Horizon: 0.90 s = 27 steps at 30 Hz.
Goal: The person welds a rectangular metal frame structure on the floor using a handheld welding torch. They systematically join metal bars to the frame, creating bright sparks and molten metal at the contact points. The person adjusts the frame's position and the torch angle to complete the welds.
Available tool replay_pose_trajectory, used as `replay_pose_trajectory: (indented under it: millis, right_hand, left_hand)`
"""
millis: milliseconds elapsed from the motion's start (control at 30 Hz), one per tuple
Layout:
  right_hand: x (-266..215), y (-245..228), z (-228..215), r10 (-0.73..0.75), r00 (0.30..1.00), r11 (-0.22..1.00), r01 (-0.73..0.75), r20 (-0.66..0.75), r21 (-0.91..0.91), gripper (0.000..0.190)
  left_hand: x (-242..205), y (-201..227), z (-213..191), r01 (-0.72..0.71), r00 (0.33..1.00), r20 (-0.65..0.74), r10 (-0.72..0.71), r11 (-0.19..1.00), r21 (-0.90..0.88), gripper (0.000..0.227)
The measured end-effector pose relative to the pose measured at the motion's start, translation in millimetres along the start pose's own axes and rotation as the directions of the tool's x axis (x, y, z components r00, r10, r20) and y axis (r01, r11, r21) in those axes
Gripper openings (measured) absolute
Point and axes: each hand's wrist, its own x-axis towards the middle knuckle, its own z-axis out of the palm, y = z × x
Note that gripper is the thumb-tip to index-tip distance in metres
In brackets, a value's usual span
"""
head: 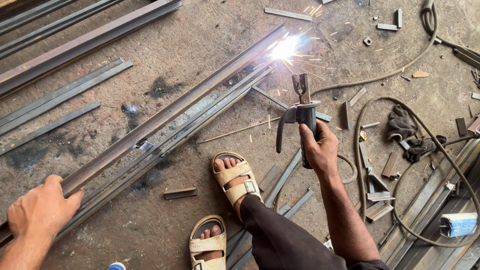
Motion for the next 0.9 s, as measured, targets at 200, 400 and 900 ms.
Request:
replay_pose_trajectory:
  millis: [200, 400, 900]
  right_hand:
    - [0, -5, 0, 0.015, 1.0, 1.0, -0.016, 0.008, 0.025, 0.038]
    - [-1, -7, 6, 0.029, 0.999, 0.988, -0.032, 0.02, 0.153, 0.032]
    - [15, 2, 1, 0.102, 0.991, 0.925, -0.126, 0.085, 0.358, 0.032]
  left_hand:
    - [0, 0, -3, -0.014, 1.0, 0.004, 0.014, 1.0, -0.026, 0.058]
    - [-4, 6, -17, -0.068, 0.998, -0.003, 0.068, 0.997, -0.034, 0.056]
    - [-15, 5, -18, -0.107, 0.994, -0.031, 0.103, 0.931, -0.35, 0.063]
